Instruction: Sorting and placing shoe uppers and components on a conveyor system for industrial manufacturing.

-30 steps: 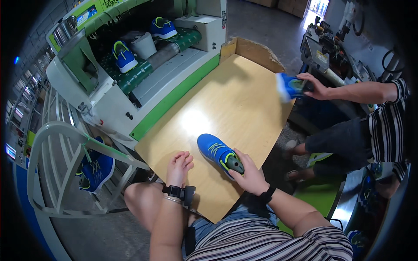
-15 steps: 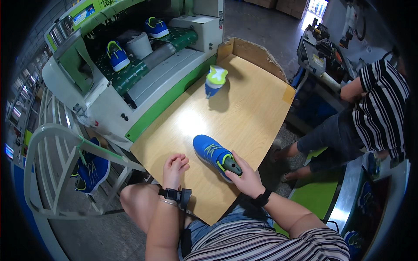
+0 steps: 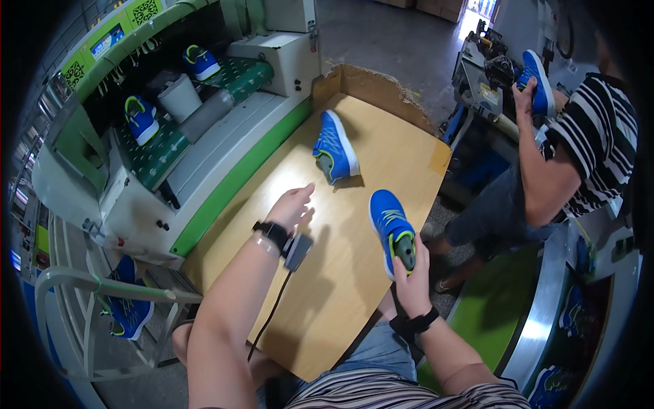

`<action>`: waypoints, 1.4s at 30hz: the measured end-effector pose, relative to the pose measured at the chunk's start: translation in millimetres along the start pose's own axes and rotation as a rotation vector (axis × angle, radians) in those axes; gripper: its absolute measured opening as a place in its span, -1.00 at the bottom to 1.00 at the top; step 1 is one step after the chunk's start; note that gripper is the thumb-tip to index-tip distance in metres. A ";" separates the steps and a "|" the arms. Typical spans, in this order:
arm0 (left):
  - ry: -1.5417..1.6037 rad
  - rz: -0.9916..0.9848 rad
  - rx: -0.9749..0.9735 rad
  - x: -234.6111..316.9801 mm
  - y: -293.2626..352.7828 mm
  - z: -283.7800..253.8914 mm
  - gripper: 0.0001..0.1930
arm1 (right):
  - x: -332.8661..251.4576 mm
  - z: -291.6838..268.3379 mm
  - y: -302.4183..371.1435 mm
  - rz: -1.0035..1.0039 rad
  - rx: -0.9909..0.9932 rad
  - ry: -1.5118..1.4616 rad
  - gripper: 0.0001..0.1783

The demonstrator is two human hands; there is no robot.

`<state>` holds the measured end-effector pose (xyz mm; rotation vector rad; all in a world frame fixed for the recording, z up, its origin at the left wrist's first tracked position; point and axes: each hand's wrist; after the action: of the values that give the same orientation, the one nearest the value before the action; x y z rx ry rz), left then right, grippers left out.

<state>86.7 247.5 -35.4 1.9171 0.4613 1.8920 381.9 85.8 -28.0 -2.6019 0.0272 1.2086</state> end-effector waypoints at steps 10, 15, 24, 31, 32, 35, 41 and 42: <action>-0.014 -0.168 0.108 30.3 -122.6 32.6 -0.43 | 1.9 -1.2 -3.7 -0.006 -0.035 -0.016 -0.26; -0.413 0.427 0.333 40.1 -52.7 12.8 -0.49 | 8.8 2.8 -6.2 -0.034 0.004 -0.015 -0.24; -0.934 0.584 0.332 -59.6 183.8 29.1 -0.57 | 20.1 6.9 -1.4 0.114 -0.030 -0.384 0.03; -0.306 0.685 0.325 -96.9 164.3 63.2 -0.07 | -19.0 16.3 5.1 0.119 -0.010 -0.372 -0.11; -0.226 0.676 0.287 -88.2 159.8 59.0 -0.08 | -21.5 22.0 8.3 0.087 -0.034 -0.447 -0.14; 0.477 0.393 0.218 -48.8 171.9 36.1 -0.10 | -48.3 35.5 -5.9 0.198 -0.143 -0.569 -0.16; 0.454 0.792 0.470 49.4 205.9 -54.3 -0.15 | -151.1 84.9 -136.5 0.013 -0.292 -0.986 -0.26; 0.327 0.843 0.558 72.2 202.0 -69.2 -0.14 | -176.0 94.0 -167.2 -0.046 -0.262 -1.065 -0.30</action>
<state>9.8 113.2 128.5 2.3994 0.3097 2.8832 218.8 253.5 86.2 -1.7776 -0.4105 2.5133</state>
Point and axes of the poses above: each hand's wrist, its own y-axis away from the middle knuckle, its own z-axis out of the palm, x = y × z
